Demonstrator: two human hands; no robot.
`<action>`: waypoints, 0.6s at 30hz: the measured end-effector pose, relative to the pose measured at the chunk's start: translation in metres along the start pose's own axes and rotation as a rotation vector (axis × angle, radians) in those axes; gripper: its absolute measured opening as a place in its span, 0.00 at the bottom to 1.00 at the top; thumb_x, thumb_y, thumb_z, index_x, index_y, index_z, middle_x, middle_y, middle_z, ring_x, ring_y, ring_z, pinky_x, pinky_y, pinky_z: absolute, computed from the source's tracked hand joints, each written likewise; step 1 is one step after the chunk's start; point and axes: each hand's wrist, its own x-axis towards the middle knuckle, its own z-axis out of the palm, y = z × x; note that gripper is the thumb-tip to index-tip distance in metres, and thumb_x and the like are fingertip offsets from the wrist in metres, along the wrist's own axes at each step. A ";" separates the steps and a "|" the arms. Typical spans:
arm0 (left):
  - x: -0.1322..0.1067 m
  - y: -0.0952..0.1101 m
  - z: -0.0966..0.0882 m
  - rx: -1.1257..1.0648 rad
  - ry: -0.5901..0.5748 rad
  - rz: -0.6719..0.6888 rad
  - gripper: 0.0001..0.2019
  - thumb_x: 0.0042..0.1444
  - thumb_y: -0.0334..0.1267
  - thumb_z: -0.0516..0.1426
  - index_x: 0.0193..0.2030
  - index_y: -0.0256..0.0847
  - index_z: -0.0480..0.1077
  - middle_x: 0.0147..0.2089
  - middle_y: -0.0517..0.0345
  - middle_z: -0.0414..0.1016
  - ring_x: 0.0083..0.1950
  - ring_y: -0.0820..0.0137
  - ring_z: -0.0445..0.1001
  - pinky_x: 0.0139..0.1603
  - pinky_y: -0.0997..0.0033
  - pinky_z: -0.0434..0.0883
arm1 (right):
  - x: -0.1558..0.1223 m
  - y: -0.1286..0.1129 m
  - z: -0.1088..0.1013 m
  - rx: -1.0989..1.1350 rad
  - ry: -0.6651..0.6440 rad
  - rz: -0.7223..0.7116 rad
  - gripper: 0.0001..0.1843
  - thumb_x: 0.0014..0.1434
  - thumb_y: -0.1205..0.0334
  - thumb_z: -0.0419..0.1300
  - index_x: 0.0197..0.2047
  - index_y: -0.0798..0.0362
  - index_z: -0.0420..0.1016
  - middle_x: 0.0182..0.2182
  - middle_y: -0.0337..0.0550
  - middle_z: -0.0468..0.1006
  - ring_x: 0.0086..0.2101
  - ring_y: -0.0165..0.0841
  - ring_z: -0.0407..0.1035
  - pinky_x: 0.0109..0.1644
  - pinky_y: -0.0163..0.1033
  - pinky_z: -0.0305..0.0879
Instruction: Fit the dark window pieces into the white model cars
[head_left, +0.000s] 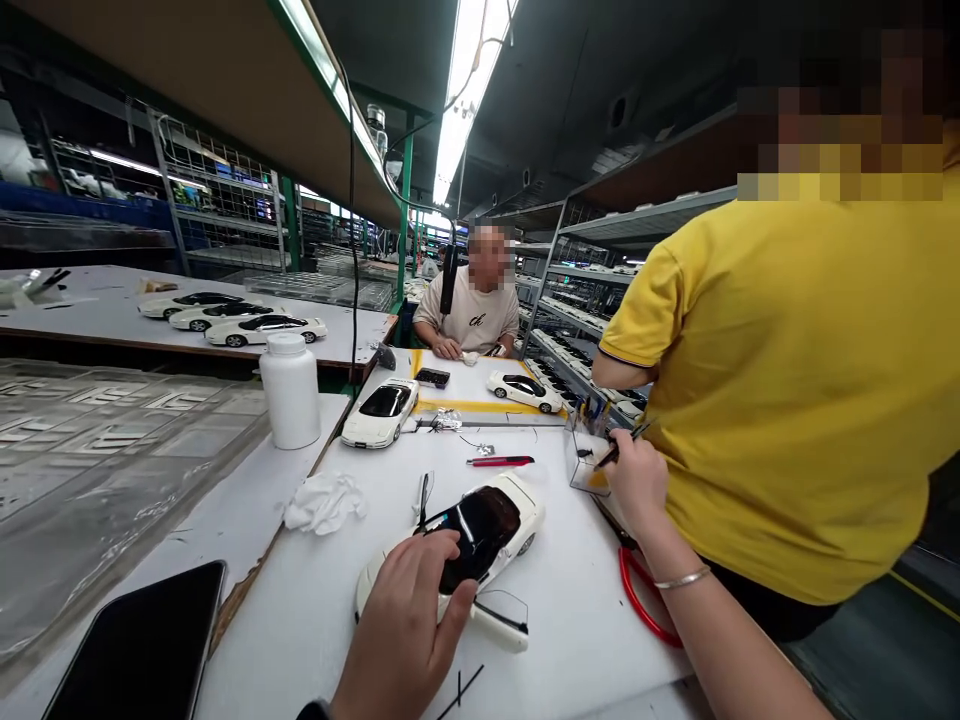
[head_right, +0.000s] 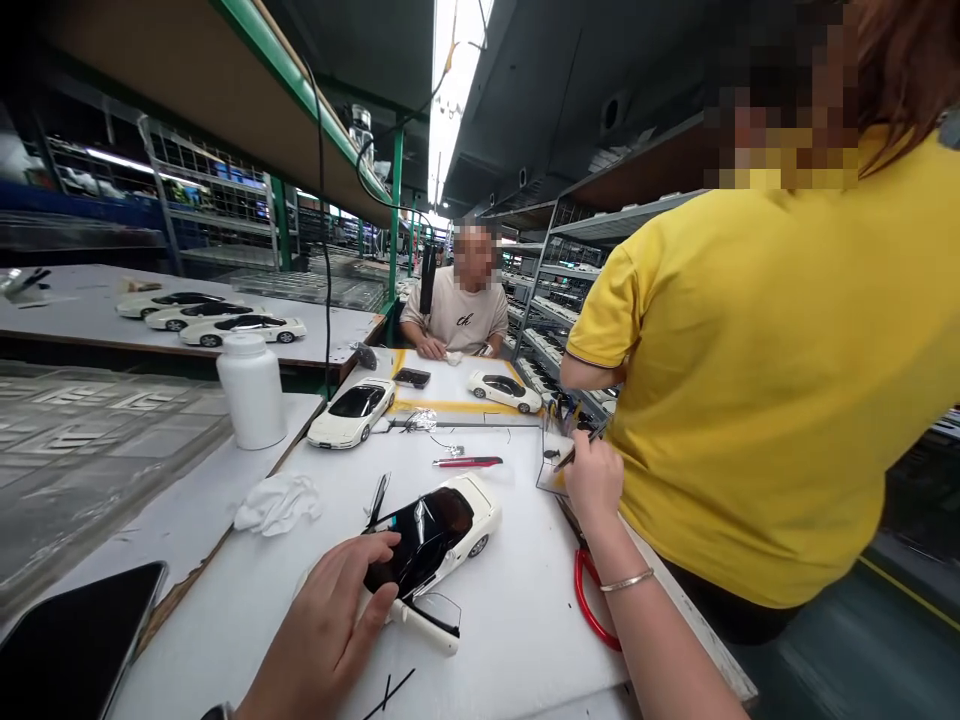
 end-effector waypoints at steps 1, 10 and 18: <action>0.000 0.001 0.000 0.002 0.002 0.004 0.12 0.65 0.46 0.45 0.45 0.43 0.63 0.43 0.53 0.76 0.43 0.61 0.75 0.40 0.60 0.75 | 0.000 0.001 0.000 -0.010 0.010 0.008 0.16 0.57 0.73 0.49 0.48 0.58 0.68 0.30 0.50 0.71 0.35 0.43 0.64 0.37 0.42 0.53; 0.001 0.001 -0.001 -0.002 0.027 0.017 0.12 0.65 0.46 0.45 0.44 0.43 0.65 0.41 0.53 0.76 0.41 0.62 0.75 0.38 0.63 0.75 | 0.004 0.007 0.004 0.013 -0.015 -0.049 0.19 0.50 0.78 0.49 0.45 0.58 0.68 0.33 0.51 0.70 0.29 0.38 0.62 0.35 0.40 0.54; 0.001 0.001 -0.001 -0.021 0.018 0.026 0.12 0.65 0.45 0.45 0.44 0.42 0.64 0.41 0.53 0.75 0.41 0.62 0.75 0.39 0.62 0.75 | 0.008 0.014 0.003 0.101 0.024 -0.107 0.19 0.48 0.79 0.48 0.43 0.57 0.67 0.30 0.48 0.67 0.31 0.40 0.61 0.36 0.40 0.56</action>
